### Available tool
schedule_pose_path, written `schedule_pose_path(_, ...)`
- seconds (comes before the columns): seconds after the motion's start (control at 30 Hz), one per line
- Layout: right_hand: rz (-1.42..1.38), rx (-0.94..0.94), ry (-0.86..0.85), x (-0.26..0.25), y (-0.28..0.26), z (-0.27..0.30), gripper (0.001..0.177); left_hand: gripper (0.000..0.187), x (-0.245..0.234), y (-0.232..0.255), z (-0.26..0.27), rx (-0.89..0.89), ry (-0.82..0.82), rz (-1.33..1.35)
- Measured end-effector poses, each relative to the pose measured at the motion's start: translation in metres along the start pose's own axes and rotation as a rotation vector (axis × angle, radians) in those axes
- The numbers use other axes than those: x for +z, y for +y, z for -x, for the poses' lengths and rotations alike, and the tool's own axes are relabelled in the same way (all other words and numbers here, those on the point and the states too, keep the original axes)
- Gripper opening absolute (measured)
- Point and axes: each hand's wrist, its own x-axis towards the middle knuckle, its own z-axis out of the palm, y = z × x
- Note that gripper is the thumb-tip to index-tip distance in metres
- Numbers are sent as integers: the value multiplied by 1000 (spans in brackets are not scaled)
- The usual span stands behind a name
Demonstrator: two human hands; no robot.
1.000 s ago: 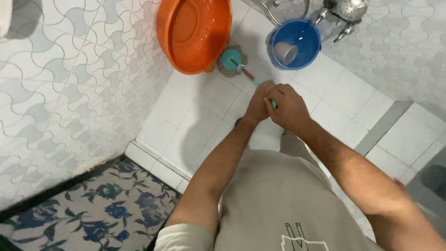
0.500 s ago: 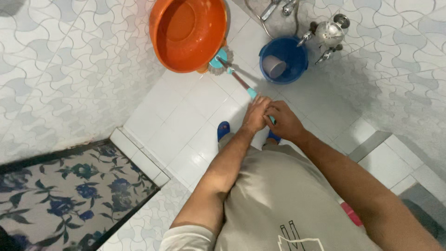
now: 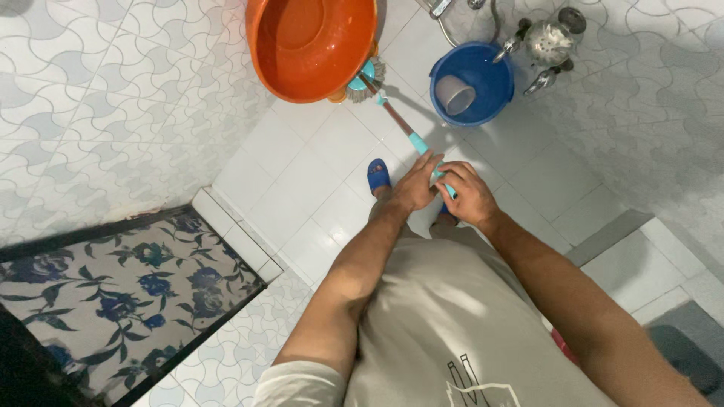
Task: The person assembles a mop by hand, attaching a circular mop head to a pole and tightening the connecting components in a bathroom.
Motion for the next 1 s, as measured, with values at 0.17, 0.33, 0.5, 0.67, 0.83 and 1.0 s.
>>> schedule_pose_path(0.17, -6, 93, 33, 4, -8, 0, 13, 83, -24, 29, 15, -109, -85, -58)
schedule_pose_path(0.33, -69, 176, 40, 4, -46, -21, 21, 66, -15, 9, 11, 17, 253, -105)
schedule_pose_path(0.5, -77, 133, 39, -16, -79, -50, 18, 50, -20, -5, 14, 221, 521, -26)
schedule_pose_path(0.67, -57, 97, 46, -25, -90, -85, 22, 59, -27, -13, 2, 322, 705, 71)
schedule_pose_path(0.83, -49, 54, 38, -22, -91, -103, 26, 52, -36, -28, -12, 394, 734, 105)
schedule_pose_path(1.0, -24, 28, 28, -16, -92, -101, 24, 52, -39, -34, -12, 333, 686, 144)
